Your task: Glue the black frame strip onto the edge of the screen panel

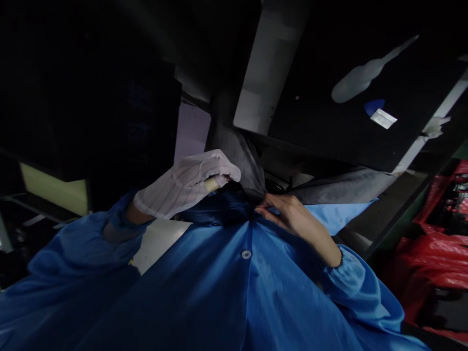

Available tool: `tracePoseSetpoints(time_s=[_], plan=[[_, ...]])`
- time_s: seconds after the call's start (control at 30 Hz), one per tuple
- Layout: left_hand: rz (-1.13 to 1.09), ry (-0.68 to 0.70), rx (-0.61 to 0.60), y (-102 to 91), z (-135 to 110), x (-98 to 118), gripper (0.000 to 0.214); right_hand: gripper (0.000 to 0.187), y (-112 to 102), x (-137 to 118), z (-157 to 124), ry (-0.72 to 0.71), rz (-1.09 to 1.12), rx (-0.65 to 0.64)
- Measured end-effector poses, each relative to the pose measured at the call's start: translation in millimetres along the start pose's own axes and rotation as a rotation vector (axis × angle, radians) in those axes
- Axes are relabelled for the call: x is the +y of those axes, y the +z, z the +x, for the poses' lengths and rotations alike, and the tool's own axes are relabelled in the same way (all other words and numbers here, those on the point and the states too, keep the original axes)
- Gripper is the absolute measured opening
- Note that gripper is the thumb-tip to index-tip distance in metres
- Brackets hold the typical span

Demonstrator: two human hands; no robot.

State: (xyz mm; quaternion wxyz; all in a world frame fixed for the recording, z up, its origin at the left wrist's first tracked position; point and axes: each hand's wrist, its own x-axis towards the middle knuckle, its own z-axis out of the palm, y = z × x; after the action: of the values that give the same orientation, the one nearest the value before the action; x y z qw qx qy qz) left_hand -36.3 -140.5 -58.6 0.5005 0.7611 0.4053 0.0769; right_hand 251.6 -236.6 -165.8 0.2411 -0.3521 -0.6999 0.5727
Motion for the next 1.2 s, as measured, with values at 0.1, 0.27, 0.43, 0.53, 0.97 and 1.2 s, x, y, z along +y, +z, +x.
tracePoseSetpoints(time_s=[0.1,0.27,0.43,0.53,0.97,1.2], plan=[[-0.055,-0.138,-0.027,-3.0,1,7,0.028,0.027,0,0,-1,-0.001,-0.014,0.001],[-0.023,-0.170,-0.083,-6.5,1,6,0.033,0.026,2,3,-5,0.003,-0.047,-0.003],[0.039,-0.159,-0.101,-6.1,0,2,0.034,0.026,5,6,-8,-0.011,-0.056,0.017],[0.073,-0.156,-0.118,-5.9,1,3,0.037,0.026,7,7,-10,-0.019,-0.066,0.030],[0.123,-0.212,-0.130,-10.2,9,2,0.040,0.026,9,10,-12,0.011,-0.074,0.031],[0.110,-0.277,-0.115,-14.7,13,5,0.041,0.028,11,12,-8,0.024,-0.065,0.012]])
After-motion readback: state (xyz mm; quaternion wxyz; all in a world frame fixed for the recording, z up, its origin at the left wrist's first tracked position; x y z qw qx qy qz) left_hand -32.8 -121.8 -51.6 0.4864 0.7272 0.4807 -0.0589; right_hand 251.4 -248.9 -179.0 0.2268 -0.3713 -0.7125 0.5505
